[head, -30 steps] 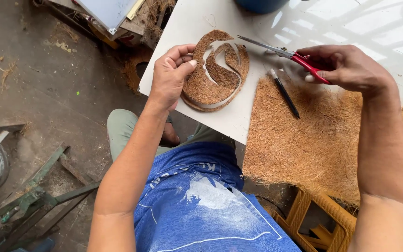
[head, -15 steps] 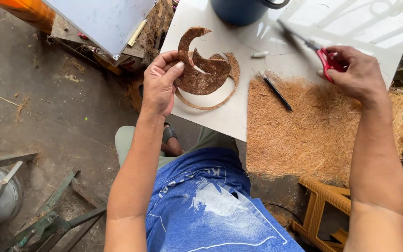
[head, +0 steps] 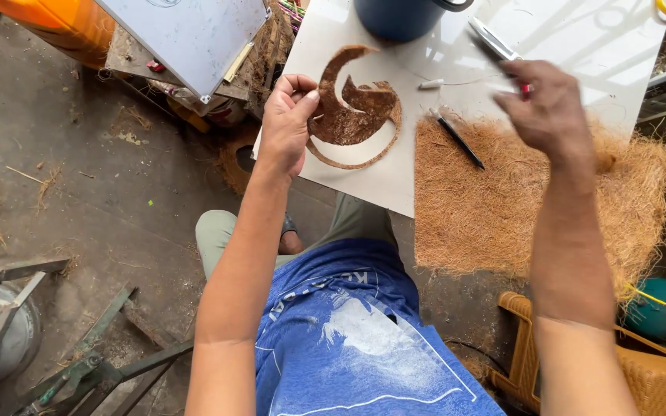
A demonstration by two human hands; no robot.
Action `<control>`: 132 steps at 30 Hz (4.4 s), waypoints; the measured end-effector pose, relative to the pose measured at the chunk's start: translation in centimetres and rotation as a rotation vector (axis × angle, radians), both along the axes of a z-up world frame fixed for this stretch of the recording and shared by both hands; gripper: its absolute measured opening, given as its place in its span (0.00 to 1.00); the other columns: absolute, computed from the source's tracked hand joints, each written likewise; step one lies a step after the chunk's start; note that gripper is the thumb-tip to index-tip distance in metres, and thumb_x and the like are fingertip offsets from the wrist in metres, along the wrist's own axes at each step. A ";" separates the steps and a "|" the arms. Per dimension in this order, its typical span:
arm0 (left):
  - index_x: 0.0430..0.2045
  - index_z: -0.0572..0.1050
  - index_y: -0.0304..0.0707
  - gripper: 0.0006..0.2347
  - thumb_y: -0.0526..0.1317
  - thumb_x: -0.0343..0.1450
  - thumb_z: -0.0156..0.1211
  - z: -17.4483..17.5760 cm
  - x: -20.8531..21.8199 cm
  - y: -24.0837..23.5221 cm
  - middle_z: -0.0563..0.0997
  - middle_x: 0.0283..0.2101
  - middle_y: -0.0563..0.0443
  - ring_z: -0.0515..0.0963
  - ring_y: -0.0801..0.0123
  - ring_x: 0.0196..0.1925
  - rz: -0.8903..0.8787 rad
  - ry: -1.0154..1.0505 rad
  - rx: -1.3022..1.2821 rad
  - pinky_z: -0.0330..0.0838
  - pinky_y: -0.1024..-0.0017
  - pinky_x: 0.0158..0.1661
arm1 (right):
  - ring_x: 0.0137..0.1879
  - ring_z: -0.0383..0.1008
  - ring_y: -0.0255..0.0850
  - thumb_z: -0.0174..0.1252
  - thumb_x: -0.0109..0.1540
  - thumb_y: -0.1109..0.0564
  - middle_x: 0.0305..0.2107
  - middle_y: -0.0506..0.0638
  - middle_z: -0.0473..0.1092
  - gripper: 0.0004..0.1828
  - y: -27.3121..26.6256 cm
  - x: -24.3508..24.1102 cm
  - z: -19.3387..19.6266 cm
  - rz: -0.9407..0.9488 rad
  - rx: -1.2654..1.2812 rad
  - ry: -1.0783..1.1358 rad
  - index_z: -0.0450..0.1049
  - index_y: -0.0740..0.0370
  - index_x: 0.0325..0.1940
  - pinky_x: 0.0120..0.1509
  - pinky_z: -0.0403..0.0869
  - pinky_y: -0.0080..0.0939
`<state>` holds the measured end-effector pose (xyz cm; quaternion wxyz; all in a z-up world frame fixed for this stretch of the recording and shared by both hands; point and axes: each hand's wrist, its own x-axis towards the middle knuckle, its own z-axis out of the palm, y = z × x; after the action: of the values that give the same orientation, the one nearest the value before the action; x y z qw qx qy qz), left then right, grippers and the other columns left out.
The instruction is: The person arranges pre-cut spiral-shaped coco fiber pieces on a white table, then uses a marker to trace the design onto a larger sheet of coco fiber. The traced outline is then refined by hand, preparing the material for cutting.
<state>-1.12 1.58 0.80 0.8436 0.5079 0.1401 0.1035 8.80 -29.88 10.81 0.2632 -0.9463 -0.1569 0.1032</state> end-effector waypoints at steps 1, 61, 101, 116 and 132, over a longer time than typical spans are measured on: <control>0.37 0.69 0.40 0.05 0.28 0.73 0.52 -0.6 0.1 0.0 0.78 0.34 0.49 0.75 0.74 0.35 -0.004 -0.002 0.001 0.72 0.77 0.41 | 0.56 0.68 0.54 0.59 0.64 0.62 0.54 0.64 0.66 0.25 1.5 -0.3 -1.2 -0.004 0.001 -0.002 0.65 0.69 0.65 0.61 0.69 0.47; 0.51 0.77 0.44 0.17 0.47 0.69 0.55 -4.2 -5.0 4.3 0.66 0.67 0.44 0.55 0.47 0.72 -0.017 0.085 1.282 0.42 0.33 0.64 | 0.49 0.68 0.43 0.56 0.66 0.48 0.49 0.56 0.73 0.17 10.0 -4.7 -13.1 0.186 0.163 -0.391 0.76 0.59 0.54 0.51 0.64 0.46; 0.58 0.72 0.40 0.23 0.46 0.67 0.57 -3.6 -2.1 5.4 0.64 0.67 0.38 0.55 0.44 0.72 -0.172 -0.106 1.343 0.56 0.45 0.65 | 0.54 0.70 0.53 0.65 0.63 0.60 0.48 0.62 0.74 0.16 10.2 -4.8 -13.8 0.157 0.131 -0.532 0.76 0.66 0.54 0.55 0.71 0.52; 0.69 0.57 0.41 0.36 0.65 0.71 0.48 -3.5 -4.8 5.5 0.50 0.74 0.46 0.44 0.53 0.76 -0.300 -0.020 1.620 0.37 0.39 0.69 | 0.65 0.64 0.59 0.58 0.67 0.52 0.59 0.65 0.67 0.23 8.7 -11.0 -10.4 0.244 -0.012 -0.425 0.70 0.70 0.61 0.69 0.65 0.53; 0.65 0.60 0.36 0.26 0.39 0.71 0.61 -5.3 -10.3 5.0 0.63 0.66 0.38 0.61 0.48 0.70 0.180 0.143 0.585 0.60 0.52 0.65 | 0.54 0.75 0.47 0.62 0.64 0.66 0.48 0.61 0.72 0.18 3.9 -8.9 -8.0 -0.129 0.517 0.064 0.73 0.72 0.58 0.57 0.75 0.40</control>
<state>-11.46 6.54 -4.52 0.6372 0.7205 0.2080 0.1775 -0.07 -25.99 2.80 0.5068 -0.8521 -0.1090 0.0725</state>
